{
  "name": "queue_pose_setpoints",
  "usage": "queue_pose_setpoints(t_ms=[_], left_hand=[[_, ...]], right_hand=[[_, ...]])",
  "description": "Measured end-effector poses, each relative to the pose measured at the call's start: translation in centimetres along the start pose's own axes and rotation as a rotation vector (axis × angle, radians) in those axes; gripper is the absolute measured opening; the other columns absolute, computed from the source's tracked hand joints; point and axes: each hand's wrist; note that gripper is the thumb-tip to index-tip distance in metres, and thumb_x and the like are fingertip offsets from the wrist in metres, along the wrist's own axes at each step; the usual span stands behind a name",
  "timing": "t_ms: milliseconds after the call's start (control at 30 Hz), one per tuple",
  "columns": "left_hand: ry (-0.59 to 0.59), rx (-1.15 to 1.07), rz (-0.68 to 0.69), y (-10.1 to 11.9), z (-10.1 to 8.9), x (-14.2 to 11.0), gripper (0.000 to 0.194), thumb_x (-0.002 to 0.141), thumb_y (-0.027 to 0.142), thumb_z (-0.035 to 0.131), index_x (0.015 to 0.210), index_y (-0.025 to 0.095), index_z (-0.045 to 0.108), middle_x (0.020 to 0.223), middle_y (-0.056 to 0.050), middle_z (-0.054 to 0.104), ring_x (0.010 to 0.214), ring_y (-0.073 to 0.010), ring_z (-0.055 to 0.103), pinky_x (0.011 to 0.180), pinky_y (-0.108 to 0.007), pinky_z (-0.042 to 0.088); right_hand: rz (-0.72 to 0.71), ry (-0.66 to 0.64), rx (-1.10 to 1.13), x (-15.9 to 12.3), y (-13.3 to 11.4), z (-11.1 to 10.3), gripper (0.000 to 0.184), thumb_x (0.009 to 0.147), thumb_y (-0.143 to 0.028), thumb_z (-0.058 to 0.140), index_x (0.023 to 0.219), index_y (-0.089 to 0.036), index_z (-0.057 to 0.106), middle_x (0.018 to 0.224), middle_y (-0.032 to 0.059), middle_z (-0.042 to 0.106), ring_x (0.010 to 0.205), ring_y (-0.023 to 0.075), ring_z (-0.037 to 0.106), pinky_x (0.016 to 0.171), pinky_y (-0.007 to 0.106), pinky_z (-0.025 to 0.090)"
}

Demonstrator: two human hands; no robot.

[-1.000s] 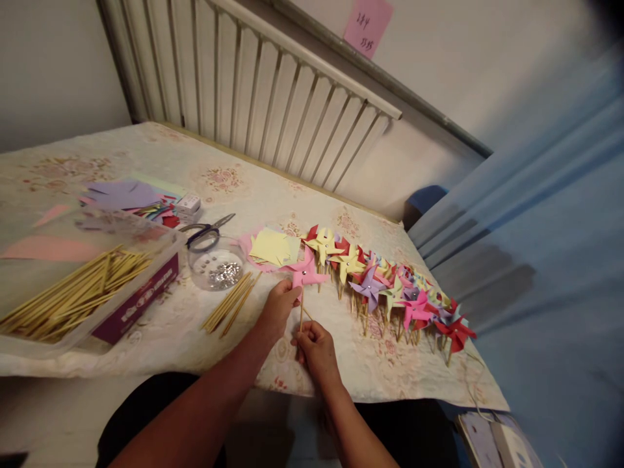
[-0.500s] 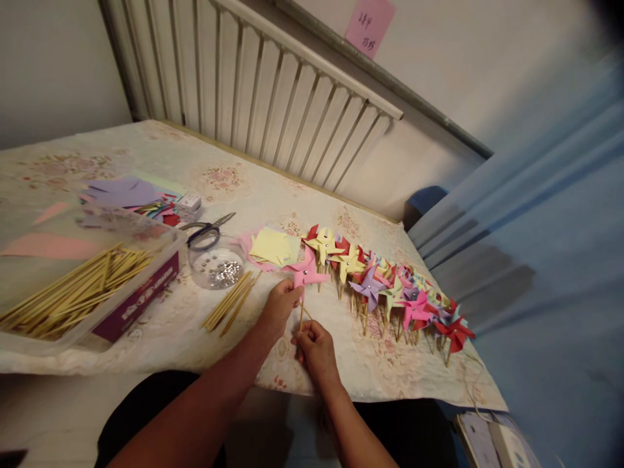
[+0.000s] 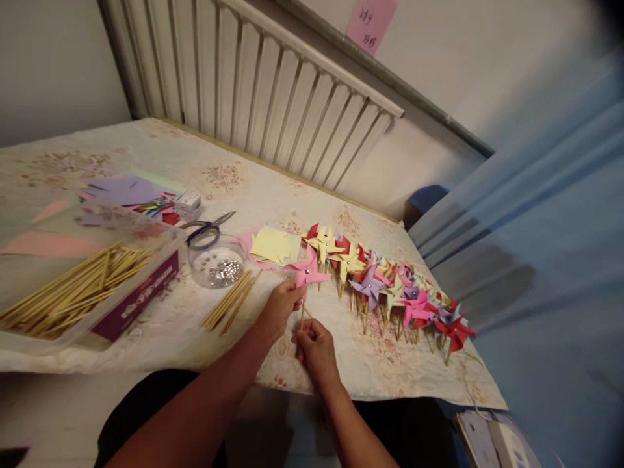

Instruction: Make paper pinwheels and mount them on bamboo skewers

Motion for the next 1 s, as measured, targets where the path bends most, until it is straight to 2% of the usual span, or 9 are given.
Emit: queue_pose_setpoints(t_ms=[467,900,1000], left_hand=[[-0.051,0.019,-0.001,0.12,0.15,-0.11,0.028,0.064,0.038,0.071,0.065,0.017,0.053,0.058,0.003,0.051,0.051,-0.0077,0.041,0.052,-0.022,0.031],[-0.013,0.048,0.019,-0.04,0.27,-0.06,0.022,0.059,0.03,0.069,0.065,0.016,0.053,0.054,0.006,0.049,0.05,-0.0071,0.04,0.053,-0.023,0.032],[-0.008,0.043,0.023,-0.03,0.15,0.07,0.024,0.059,0.031,0.069,0.066,0.016,0.053,0.055,0.006,0.05,0.05,-0.0071,0.04,0.053,-0.022,0.032]], right_hand=[[-0.012,-0.002,-0.011,-0.1,0.01,-0.02,0.008,0.072,-0.026,0.057,0.068,-0.02,0.054,0.049,-0.0069,0.056,0.032,0.0063,0.04,0.036,0.019,0.028],[-0.014,-0.021,0.007,-0.38,-0.23,0.04,0.009,0.072,-0.026,0.058,0.07,-0.019,0.055,0.049,-0.0078,0.054,0.033,0.006,0.04,0.037,0.019,0.027],[-0.016,0.044,0.024,-0.51,0.2,-0.15,0.012,0.073,-0.029,0.06,0.077,-0.019,0.056,0.047,-0.0099,0.048,0.035,0.0069,0.039,0.038,0.019,0.029]])
Point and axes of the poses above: each hand's wrist, its own x-axis towards the middle knuckle, its own z-axis out of the palm, y = z × x
